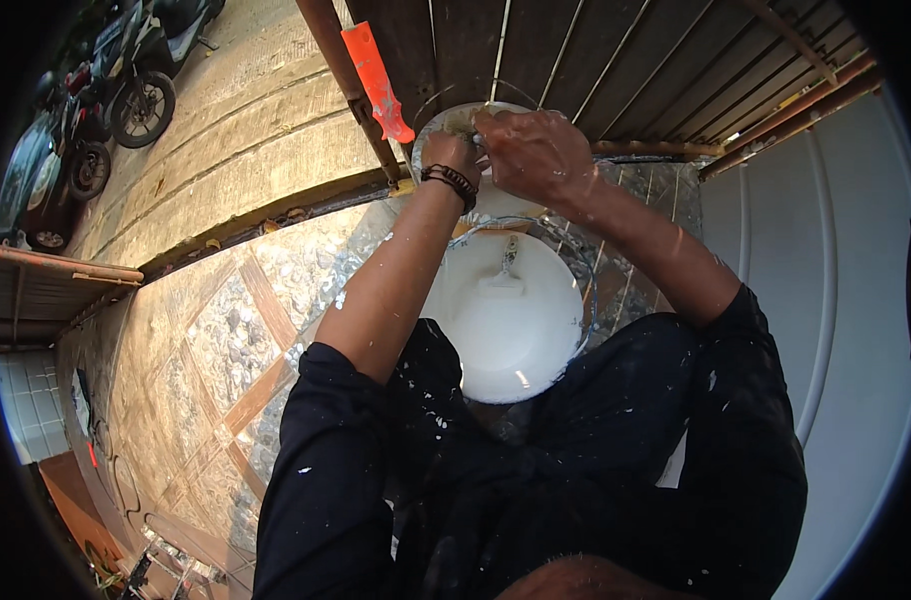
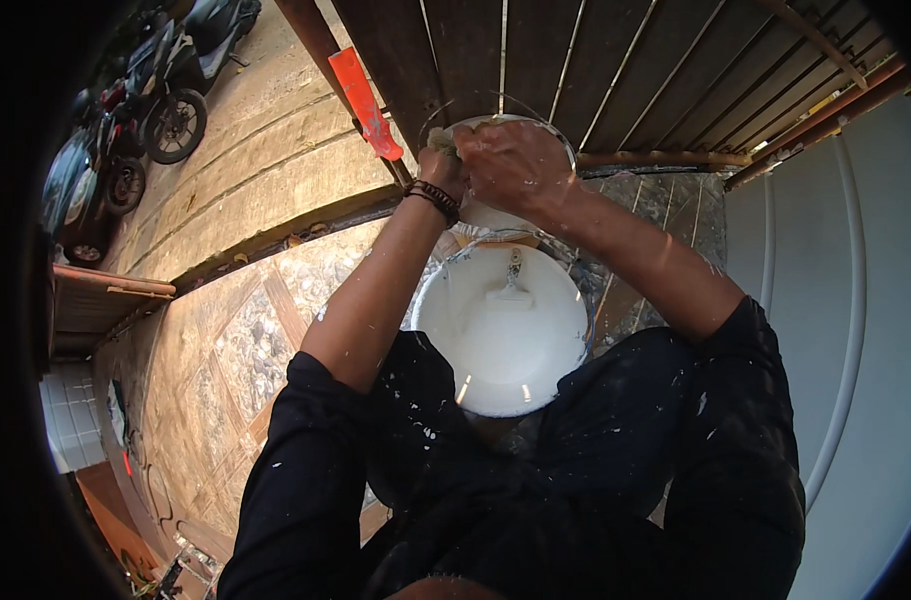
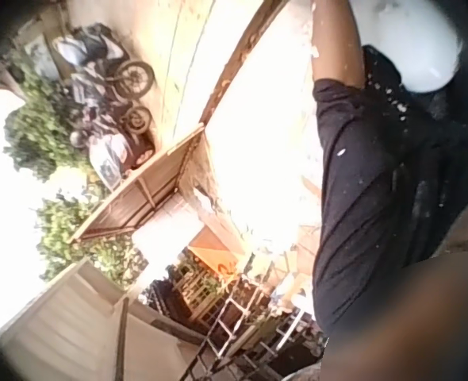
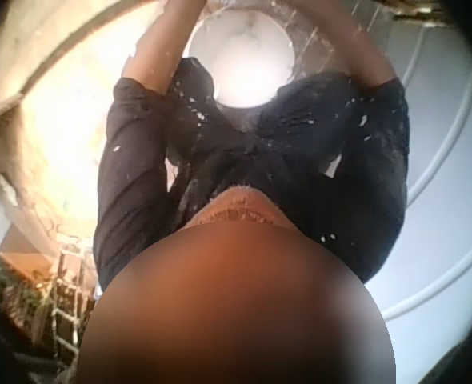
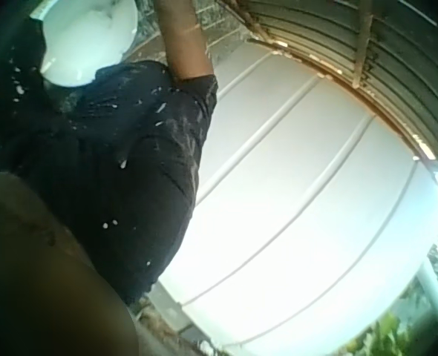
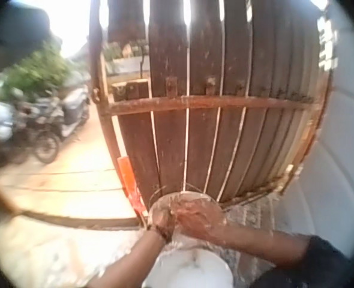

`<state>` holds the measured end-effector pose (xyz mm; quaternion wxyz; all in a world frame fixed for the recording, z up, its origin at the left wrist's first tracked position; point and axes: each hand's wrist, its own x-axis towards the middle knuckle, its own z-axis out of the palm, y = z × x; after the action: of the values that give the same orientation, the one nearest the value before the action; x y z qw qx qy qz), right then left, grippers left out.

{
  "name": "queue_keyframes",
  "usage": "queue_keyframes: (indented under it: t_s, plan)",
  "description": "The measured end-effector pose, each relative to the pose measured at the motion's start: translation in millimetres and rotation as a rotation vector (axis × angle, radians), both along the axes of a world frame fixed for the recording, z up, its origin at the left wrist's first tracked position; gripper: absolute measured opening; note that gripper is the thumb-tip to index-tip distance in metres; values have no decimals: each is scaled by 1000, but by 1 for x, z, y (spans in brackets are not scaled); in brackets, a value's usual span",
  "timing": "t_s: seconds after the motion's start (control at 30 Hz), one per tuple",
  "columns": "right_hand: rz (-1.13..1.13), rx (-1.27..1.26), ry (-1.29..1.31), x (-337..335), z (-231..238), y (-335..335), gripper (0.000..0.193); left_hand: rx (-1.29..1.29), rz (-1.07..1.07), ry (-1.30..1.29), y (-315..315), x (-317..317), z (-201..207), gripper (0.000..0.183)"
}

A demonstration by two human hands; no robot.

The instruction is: Mixing white paint in a bucket and cleaning painting tools.

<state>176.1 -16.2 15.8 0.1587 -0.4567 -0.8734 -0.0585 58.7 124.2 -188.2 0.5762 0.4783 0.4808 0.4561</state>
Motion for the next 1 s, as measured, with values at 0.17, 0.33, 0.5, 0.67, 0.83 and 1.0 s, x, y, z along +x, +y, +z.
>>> queue_keyframes:
  t_s: [0.17,0.33,0.5,0.67,0.83,1.0]
  plan:
    - [34,-22,-34,9,-9,2,25,-199,53,-139,-3,2,6,27]
    - [-1,-16,-14,21,-10,6,24,-3,15,415,-22,14,35,24]
    - [-72,-88,-4,19,7,3,27,-346,24,-531,-31,12,76,15]
    - [-46,52,55,18,7,15,31,-344,118,-568,-40,14,96,30]
    - [-78,-14,18,26,-9,12,29,-332,-207,-694,-44,19,95,57]
    - [-122,-43,-17,23,1,0,19,-365,-180,-1032,-33,13,103,107]
